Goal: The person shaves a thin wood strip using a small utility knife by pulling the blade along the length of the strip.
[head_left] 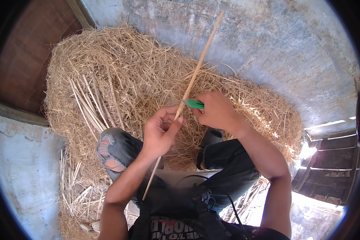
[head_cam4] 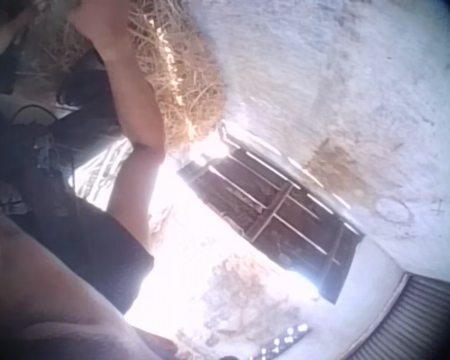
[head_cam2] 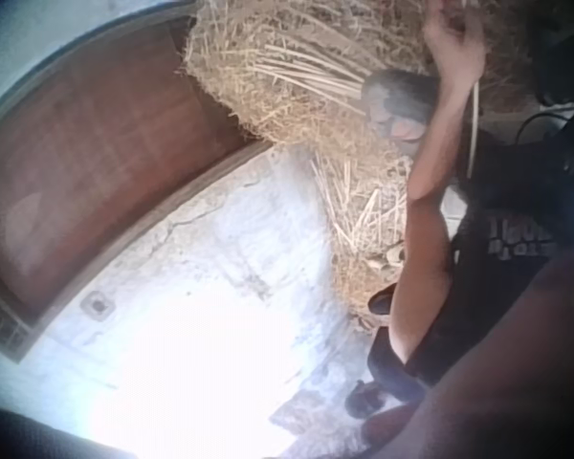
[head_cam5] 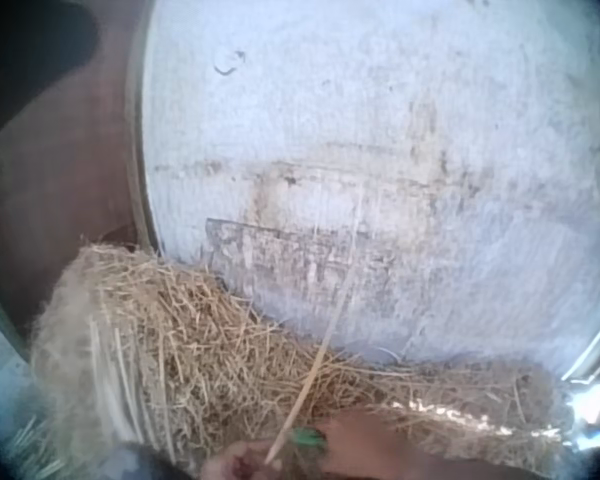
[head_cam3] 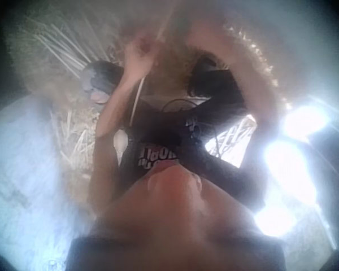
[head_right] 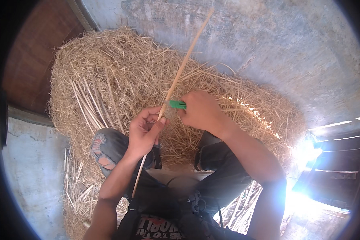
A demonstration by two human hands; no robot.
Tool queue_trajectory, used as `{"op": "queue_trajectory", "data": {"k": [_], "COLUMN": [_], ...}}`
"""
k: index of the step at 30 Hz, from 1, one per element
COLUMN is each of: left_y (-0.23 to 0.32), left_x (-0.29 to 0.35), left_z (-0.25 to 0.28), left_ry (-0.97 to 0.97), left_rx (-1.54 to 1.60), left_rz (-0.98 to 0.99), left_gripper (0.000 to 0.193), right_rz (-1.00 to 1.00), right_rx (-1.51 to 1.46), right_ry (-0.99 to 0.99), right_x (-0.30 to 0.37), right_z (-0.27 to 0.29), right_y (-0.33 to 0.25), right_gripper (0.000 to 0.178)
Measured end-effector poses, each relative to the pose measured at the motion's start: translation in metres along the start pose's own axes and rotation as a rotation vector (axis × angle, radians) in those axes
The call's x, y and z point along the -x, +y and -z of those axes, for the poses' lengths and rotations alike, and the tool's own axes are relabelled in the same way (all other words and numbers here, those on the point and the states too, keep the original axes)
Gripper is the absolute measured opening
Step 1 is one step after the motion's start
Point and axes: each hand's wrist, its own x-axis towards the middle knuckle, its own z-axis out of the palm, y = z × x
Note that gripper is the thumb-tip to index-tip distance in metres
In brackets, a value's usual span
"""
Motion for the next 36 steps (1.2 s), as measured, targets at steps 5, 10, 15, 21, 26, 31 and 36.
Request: {"op": "queue_trajectory", "data": {"k": [5, 10, 15, 21, 26, 31, 36], "left_y": [-0.002, -0.008, -0.005, -0.004, 0.01, 0.007, 0.014], "left_x": [-0.001, 0.001, 0.001, 0.002, 0.02, 0.01, 0.006], "left_z": [0.006, 0.004, 0.01, 0.016, -0.006, 0.013, 0.008], "left_ry": [0.029, 0.088, 0.066, 0.05, -0.076, 0.035, 0.031], "left_rx": [-0.079, -0.128, -0.226, -0.207, -0.02, 0.013, 0.014], "left_rz": [-0.072, -0.079, -0.057, -0.052, -0.157, -0.104, -0.077], "left_gripper": [0.038, 0.038, 0.036, 0.035, 0.036, 0.032, 0.035], "right_rz": [-0.1, -0.108, -0.116, -0.143, -0.466, -0.284, -0.106], "right_rx": [0.044, 0.111, 0.229, 0.301, 0.381, 0.182, 0.122], "right_ry": [-0.092, -0.067, -0.036, 0.053, 0.468, 0.324, 0.192], "right_x": [-0.002, 0.002, -0.006, -0.021, -0.041, -0.006, -0.003], "right_z": [0.004, -0.008, -0.022, -0.025, 0.072, 0.042, 0.013], "right_y": [-0.013, -0.015, -0.011, -0.007, 0.066, 0.019, -0.016], "right_gripper": [0.015, 0.011, 0.009, 0.012, 0.012, 0.011, 0.008]}}
